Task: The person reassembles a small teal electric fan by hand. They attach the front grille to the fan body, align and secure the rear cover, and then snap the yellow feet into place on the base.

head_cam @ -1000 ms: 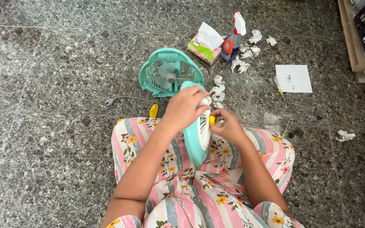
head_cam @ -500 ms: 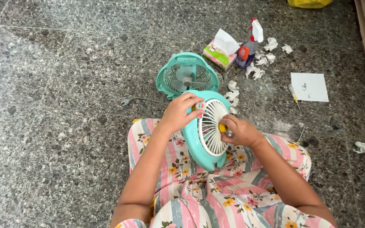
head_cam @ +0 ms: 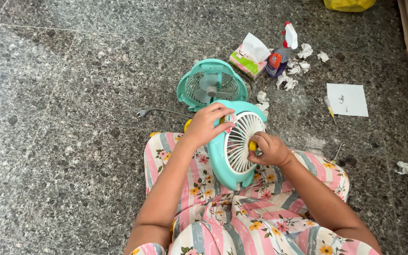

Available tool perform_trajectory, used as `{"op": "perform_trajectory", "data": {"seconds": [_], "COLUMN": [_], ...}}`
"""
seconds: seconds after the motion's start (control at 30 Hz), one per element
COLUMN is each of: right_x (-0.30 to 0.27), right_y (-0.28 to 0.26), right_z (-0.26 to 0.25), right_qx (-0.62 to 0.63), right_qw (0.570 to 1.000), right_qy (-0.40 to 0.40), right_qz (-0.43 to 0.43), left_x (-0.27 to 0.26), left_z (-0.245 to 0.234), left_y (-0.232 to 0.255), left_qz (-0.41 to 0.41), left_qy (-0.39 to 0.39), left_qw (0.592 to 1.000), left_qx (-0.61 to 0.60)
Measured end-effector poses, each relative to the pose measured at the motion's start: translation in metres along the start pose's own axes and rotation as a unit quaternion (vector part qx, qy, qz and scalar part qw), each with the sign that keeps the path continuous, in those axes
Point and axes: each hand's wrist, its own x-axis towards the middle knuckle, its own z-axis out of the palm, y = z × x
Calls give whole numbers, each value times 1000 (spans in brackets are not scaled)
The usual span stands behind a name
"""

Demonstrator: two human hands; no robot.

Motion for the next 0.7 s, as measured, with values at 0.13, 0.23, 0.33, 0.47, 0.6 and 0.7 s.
{"op": "perform_trajectory", "data": {"seconds": [0.13,0.23,0.33,0.47,0.6,0.7], "right_x": [4,5,1,-14,-21,-20], "right_y": [-3,-5,-5,-13,-13,-13], "right_z": [-4,-10,-20,-14,-1,-2], "right_qx": [-1,28,105,188,204,242], "right_qw": [1000,999,984,915,749,690], "right_qy": [7,-17,-51,35,-100,-160], "right_qz": [3,41,136,356,622,663], "left_x": [6,3,-5,-13,-13,-12], "left_z": [0,-1,-3,-5,-1,9], "left_y": [2,12,30,50,63,74], "left_qz": [17,10,1,31,31,57], "left_qy": [4,13,23,41,44,47], "left_qw": [1000,1000,999,997,997,993], "left_qx": [-5,7,38,57,57,95]}}
